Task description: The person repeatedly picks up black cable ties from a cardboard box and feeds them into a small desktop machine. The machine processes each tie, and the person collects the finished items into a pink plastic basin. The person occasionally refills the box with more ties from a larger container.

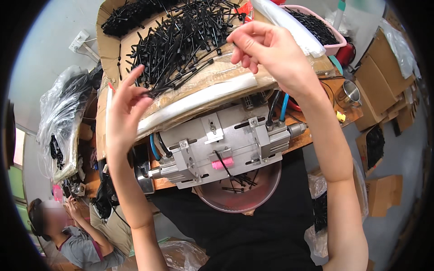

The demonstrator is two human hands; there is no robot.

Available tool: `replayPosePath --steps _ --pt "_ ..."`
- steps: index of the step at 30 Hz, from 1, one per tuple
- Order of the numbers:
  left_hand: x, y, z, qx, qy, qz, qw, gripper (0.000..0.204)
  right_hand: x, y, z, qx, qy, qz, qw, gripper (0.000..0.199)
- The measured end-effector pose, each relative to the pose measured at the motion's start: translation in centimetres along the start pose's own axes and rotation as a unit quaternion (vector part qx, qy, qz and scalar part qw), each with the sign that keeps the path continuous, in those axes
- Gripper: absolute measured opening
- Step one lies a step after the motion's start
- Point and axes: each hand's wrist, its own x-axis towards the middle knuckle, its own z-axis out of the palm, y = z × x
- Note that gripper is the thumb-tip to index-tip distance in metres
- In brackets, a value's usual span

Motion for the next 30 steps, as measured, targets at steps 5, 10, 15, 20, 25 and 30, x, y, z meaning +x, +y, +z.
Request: replayPosePath --steps 5,10,15,20,25,30 --pt "-4.5 1.6 2.3 0.041 0.11 0.036 0.992 0.077 -0.6 0.0 -1.9 0.07 0.064 -0.036 0.995 0.033" --pt "-12.2 2.1 7.6 0.21 0.094 0.075 0.97 0.073 -3.6 -0.6 -0.4 0.086 0.073 -0.038 0.993 0.032" --pt "-12.4 1.8 8.3 0.252 0.076 0.096 0.96 0.074 -4.8 0.6 -0.6 0.12 0.09 -0.027 0.988 0.028" --pt "-17.1 4.6 12.2 0.264 -0.043 0.068 0.961 0.063 -6.8 -0.1 0.5 0.112 0.112 -0.036 0.987 0.025" --pt "-17.8 3.5 14.8 0.292 -0.084 -0.003 0.953 0.067 -8.5 0.0 1.3 0.111 0.13 -0.042 0.984 0.02" --pt "-17.5 4.0 14.8 0.307 -0.102 -0.006 0.946 0.067 -9.9 -0.5 1.5 0.075 0.146 -0.067 0.984 0.015"
